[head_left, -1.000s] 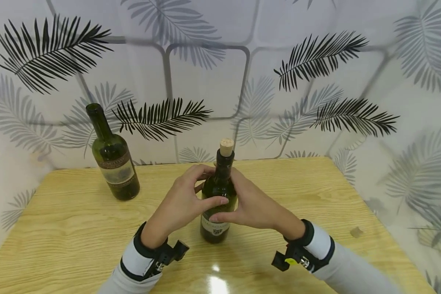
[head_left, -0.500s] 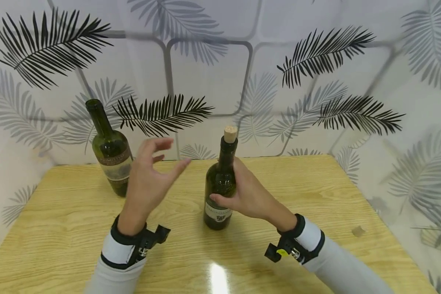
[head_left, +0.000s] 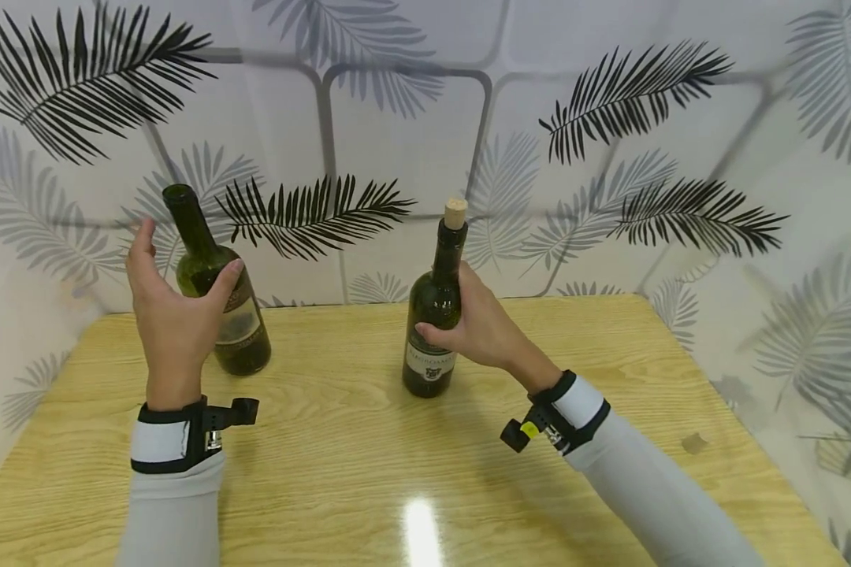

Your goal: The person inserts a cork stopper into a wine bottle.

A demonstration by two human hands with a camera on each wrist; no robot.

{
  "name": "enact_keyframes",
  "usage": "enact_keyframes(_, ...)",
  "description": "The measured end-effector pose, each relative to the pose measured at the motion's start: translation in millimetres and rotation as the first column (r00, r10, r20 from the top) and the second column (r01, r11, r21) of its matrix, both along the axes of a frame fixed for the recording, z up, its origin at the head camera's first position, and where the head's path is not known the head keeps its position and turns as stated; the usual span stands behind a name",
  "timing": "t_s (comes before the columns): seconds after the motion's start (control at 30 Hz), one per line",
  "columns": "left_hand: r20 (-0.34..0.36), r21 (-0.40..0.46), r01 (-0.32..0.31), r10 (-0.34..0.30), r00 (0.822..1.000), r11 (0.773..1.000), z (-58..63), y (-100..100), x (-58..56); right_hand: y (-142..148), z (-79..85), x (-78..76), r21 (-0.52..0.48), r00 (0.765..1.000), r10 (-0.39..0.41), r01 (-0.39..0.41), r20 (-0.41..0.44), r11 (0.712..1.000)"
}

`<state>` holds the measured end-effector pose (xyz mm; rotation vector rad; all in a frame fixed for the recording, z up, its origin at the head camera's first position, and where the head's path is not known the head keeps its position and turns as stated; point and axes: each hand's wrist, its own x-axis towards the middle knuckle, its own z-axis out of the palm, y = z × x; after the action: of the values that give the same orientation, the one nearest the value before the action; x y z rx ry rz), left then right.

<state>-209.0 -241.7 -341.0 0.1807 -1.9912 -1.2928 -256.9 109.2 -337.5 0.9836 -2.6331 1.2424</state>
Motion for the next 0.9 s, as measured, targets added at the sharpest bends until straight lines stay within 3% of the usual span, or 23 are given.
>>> enact_keyframes(0.13,0.094,0.033,0.065,-0.068,0.993,0.997,-11.2,-6.4,-12.2,2.2,1.1,-13.6,0.012,1.000,-0.016,0.016,0.010,1.000)
enact_keyframes(0.23,0.105,0.063,0.100,-0.107,0.989,0.993,-17.8,-7.3,-20.5,4.5,2.3,-21.0,0.015,0.999,-0.033,0.033,0.023,0.999)
enact_keyframes(0.33,0.105,0.068,0.084,-0.091,0.990,0.994,-22.0,-7.1,-24.7,5.2,2.7,-27.2,0.011,0.998,-0.037,0.036,0.046,0.999)
enact_keyframes(0.47,0.116,0.036,0.036,-0.040,0.992,0.999,-24.5,-8.3,-24.1,3.7,2.7,-35.6,0.006,0.997,-0.034,0.034,0.068,0.999)
enact_keyframes(0.6,0.122,0.009,0.033,-0.034,0.992,0.999,-23.5,-7.7,-21.5,4.2,2.2,-44.8,0.004,0.995,-0.054,0.053,0.083,0.999)
enact_keyframes(0.73,0.144,-0.004,0.064,-0.063,0.988,0.998,-21.0,-2.6,-19.2,6.3,1.2,-52.9,0.017,0.993,-0.072,0.070,0.096,0.997)
enact_keyframes(0.9,0.144,-0.022,0.151,-0.147,0.979,0.988,-21.3,10.9,-20.7,9.4,2.0,-61.2,0.027,0.990,-0.094,0.092,0.101,0.995)
